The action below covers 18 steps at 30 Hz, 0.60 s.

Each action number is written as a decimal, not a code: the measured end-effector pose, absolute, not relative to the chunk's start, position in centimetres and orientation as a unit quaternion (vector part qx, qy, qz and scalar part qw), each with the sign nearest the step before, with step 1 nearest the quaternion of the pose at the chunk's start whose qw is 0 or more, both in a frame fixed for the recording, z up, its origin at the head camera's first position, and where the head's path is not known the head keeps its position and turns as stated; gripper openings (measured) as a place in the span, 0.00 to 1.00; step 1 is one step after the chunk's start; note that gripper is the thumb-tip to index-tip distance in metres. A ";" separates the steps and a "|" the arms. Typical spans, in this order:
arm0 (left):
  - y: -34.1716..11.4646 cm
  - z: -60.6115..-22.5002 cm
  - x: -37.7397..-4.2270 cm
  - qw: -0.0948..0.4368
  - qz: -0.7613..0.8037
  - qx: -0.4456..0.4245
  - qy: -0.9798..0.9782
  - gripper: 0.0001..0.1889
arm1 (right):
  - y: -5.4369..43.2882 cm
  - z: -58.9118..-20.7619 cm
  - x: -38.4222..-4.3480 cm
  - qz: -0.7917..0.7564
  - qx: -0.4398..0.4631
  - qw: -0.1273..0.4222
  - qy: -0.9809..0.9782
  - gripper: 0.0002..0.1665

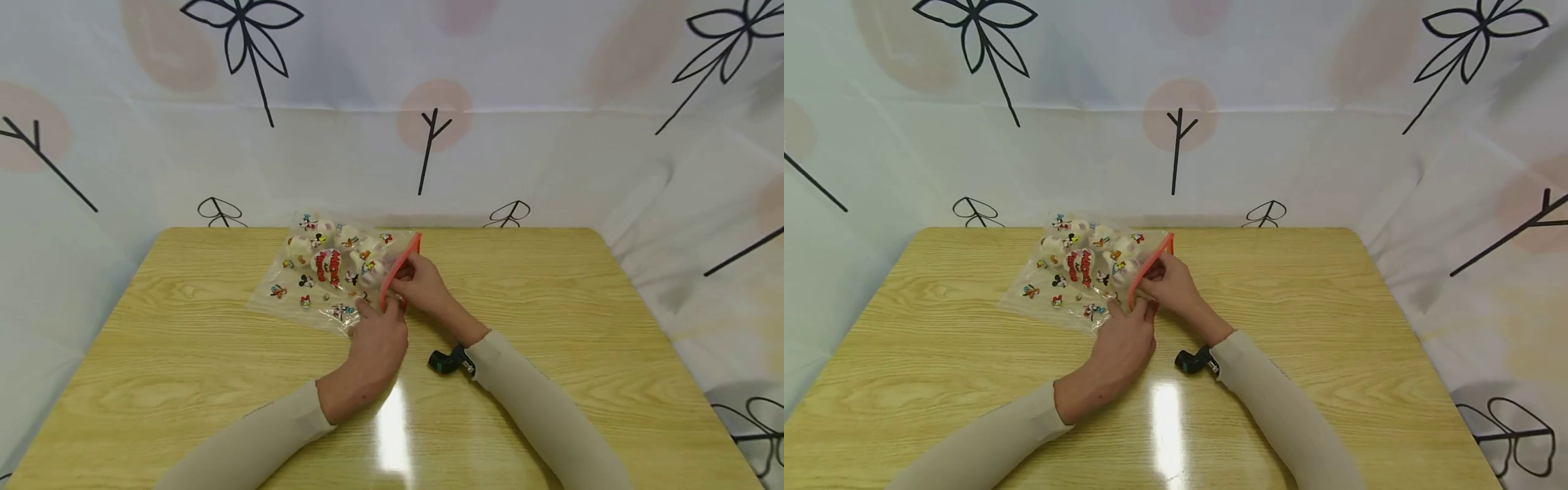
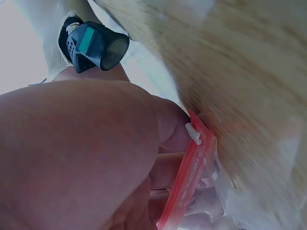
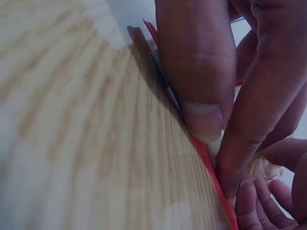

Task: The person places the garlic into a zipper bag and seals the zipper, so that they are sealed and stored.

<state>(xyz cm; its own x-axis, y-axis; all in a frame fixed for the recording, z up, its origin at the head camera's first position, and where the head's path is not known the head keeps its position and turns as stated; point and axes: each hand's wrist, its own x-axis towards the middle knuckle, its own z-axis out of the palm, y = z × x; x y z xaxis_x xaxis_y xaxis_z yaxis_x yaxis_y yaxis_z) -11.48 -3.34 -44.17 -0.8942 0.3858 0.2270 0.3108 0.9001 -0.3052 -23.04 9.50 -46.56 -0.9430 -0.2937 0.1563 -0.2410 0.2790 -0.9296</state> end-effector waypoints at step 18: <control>-3.0 -44.4 -11.5 0.139 0.110 -0.168 -0.970 0.11 | 8.7 -46.6 -22.7 -0.575 -0.141 -0.004 0.806 0.13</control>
